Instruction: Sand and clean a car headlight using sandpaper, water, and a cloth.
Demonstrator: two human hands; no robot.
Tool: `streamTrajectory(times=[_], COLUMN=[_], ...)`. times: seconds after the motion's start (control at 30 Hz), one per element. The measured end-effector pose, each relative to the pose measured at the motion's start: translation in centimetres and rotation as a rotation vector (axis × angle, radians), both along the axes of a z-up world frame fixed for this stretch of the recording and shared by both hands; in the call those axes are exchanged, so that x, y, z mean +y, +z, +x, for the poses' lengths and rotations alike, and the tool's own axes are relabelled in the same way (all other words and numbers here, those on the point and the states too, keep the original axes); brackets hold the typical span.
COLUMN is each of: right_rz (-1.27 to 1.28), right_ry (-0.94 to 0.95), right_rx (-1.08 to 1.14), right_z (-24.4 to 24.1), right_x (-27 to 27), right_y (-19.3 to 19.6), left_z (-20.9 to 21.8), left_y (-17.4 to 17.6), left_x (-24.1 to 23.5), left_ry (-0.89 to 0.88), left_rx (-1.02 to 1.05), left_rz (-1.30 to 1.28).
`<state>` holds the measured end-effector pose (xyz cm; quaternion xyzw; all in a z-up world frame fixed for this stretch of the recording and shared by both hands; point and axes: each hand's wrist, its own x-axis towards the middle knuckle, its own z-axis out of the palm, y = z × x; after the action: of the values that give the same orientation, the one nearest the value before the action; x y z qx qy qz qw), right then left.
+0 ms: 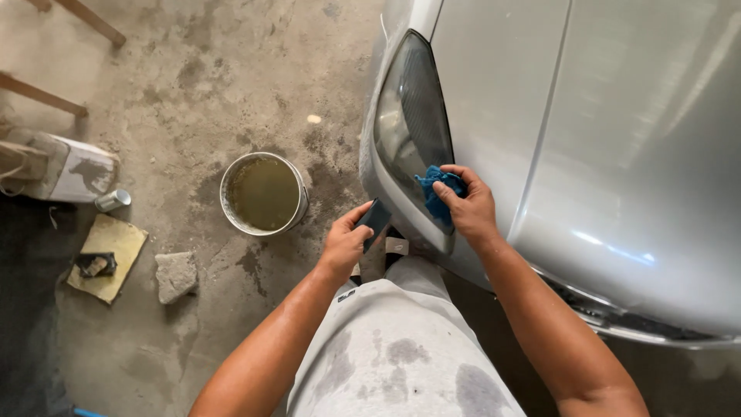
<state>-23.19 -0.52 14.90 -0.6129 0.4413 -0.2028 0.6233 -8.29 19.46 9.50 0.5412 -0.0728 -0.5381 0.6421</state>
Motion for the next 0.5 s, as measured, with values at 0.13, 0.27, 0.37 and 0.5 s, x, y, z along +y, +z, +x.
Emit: streamTrajectory(times=[0.13,0.27,0.37,0.5], right_rz=[-0.153,-0.837,-1.074,-1.588], right_ry=[0.186,0.462,0.691,1.124], right_rx=[0.058,0.292,0.478,0.776], right_z=[2.3,7.5,9.8,8.3], right_x=[-6.7,-11.5,-12.3,-8.2], right_y=[-2.3,-3.7,-7.6,-12.1], left_z=[-1.2,-2.8,-3.6,-4.2], left_y=[-1.1,-2.3,-3.5,-5.2], left_x=[-0.4,-0.4,-0.7,-0.8], left_ry=[0.067,0.116,0.177,0.263], left_rx=[0.008,-0.079,-0.145,-0.231], left_rz=[0.095,0.233,0.301,0.321])
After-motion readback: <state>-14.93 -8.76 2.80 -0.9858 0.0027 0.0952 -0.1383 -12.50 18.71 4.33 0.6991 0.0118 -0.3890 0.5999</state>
